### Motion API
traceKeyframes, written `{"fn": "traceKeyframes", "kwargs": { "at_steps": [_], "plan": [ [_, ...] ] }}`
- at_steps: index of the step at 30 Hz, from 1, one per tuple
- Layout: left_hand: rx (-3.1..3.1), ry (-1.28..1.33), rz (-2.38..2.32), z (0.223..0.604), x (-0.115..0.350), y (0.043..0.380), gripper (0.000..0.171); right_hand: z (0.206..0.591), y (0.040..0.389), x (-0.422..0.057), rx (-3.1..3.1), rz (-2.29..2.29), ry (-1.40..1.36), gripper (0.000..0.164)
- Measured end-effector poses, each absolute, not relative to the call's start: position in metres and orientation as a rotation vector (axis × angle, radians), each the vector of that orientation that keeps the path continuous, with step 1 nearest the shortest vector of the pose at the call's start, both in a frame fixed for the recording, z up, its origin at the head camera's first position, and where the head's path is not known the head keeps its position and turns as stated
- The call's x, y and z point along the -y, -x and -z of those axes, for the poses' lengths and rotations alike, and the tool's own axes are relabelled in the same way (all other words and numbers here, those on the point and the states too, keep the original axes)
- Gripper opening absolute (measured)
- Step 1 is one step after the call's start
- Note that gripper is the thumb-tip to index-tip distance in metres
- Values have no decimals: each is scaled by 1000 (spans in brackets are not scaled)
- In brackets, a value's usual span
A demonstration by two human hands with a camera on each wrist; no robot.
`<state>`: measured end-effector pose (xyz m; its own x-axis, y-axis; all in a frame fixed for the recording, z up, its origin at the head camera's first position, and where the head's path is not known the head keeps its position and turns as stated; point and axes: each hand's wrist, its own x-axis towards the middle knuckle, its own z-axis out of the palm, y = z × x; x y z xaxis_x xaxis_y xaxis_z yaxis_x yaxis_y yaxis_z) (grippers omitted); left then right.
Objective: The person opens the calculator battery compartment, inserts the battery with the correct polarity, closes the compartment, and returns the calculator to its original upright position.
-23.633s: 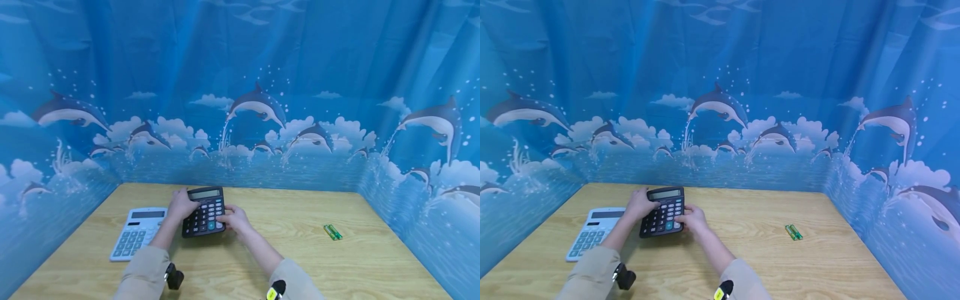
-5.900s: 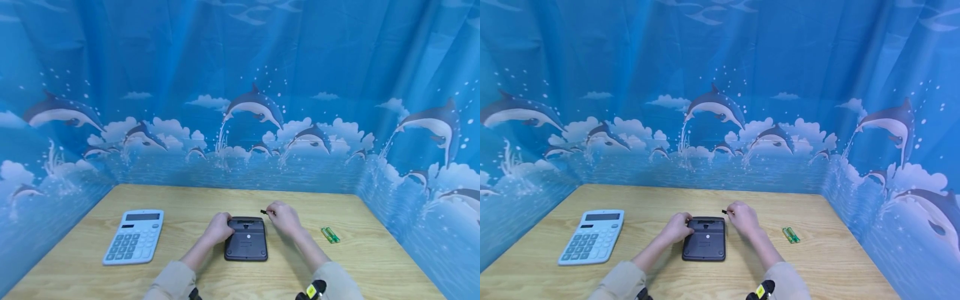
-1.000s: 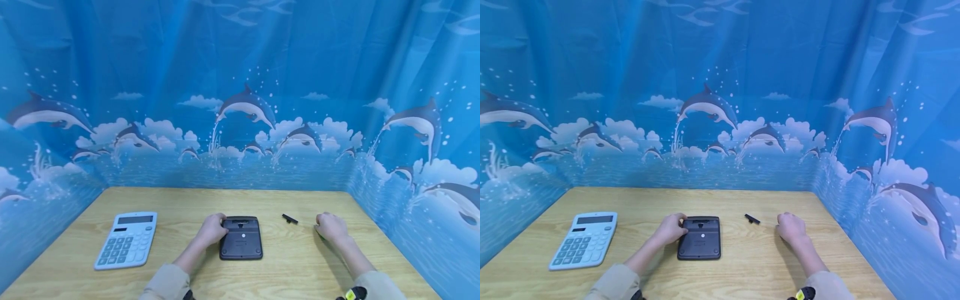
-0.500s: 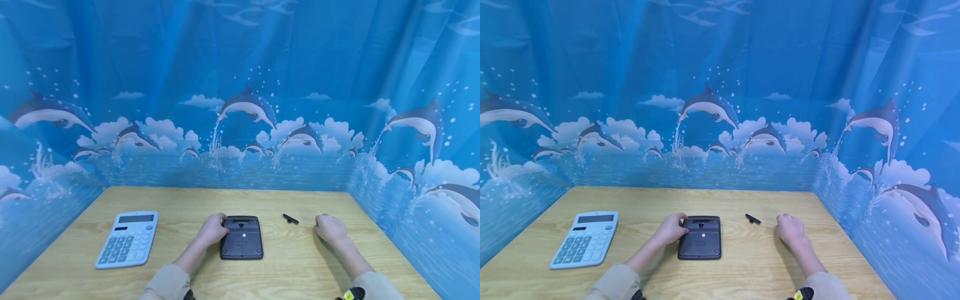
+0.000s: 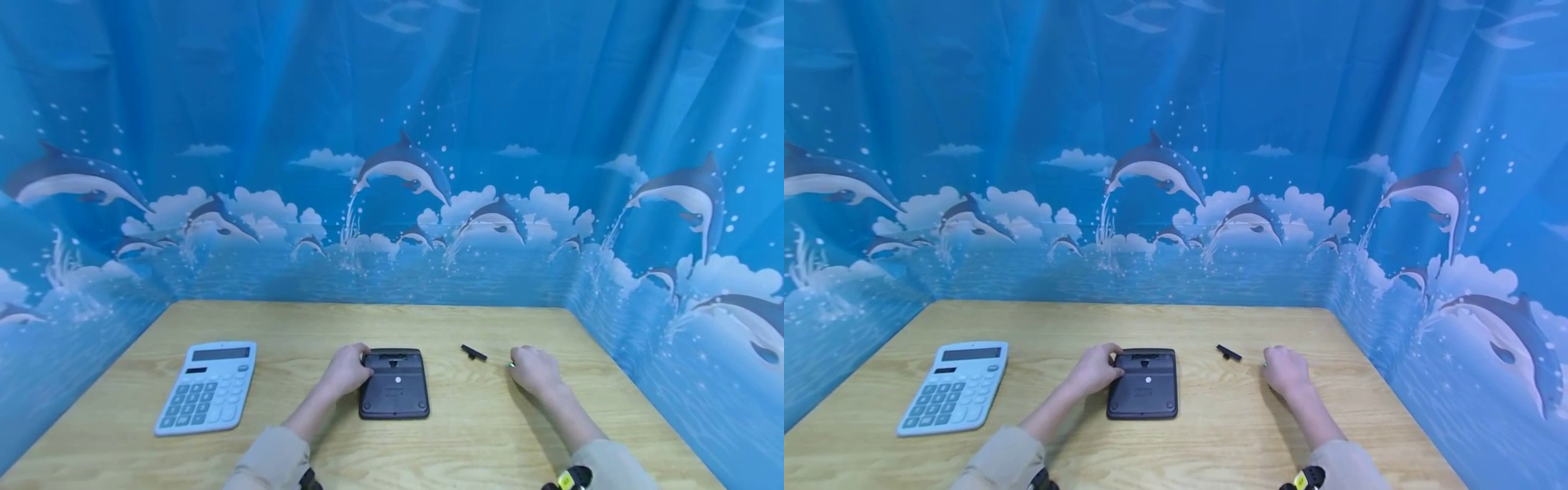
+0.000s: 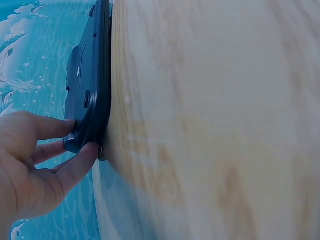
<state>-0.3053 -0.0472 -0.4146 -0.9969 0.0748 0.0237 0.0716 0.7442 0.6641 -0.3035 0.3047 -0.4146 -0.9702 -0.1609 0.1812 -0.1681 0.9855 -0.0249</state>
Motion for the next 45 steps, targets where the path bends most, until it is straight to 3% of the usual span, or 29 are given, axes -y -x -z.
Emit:
{"fn": "traceKeyframes", "kwargs": {
  "at_steps": [8, 22, 45],
  "plan": [
    [-2932, -123, -1124, 415, 46, 304, 40, 417, 305, -304, 2945, -76, -261, 19],
    [-2942, -137, -1125, 415, 47, 303, 38, 410, 302, -300, 2986, -181, -292, 3],
    [-2950, -152, -1116, 414, 48, 301, 36, 385, 302, -278, 2842, -516, -207, 21]
  ]
}}
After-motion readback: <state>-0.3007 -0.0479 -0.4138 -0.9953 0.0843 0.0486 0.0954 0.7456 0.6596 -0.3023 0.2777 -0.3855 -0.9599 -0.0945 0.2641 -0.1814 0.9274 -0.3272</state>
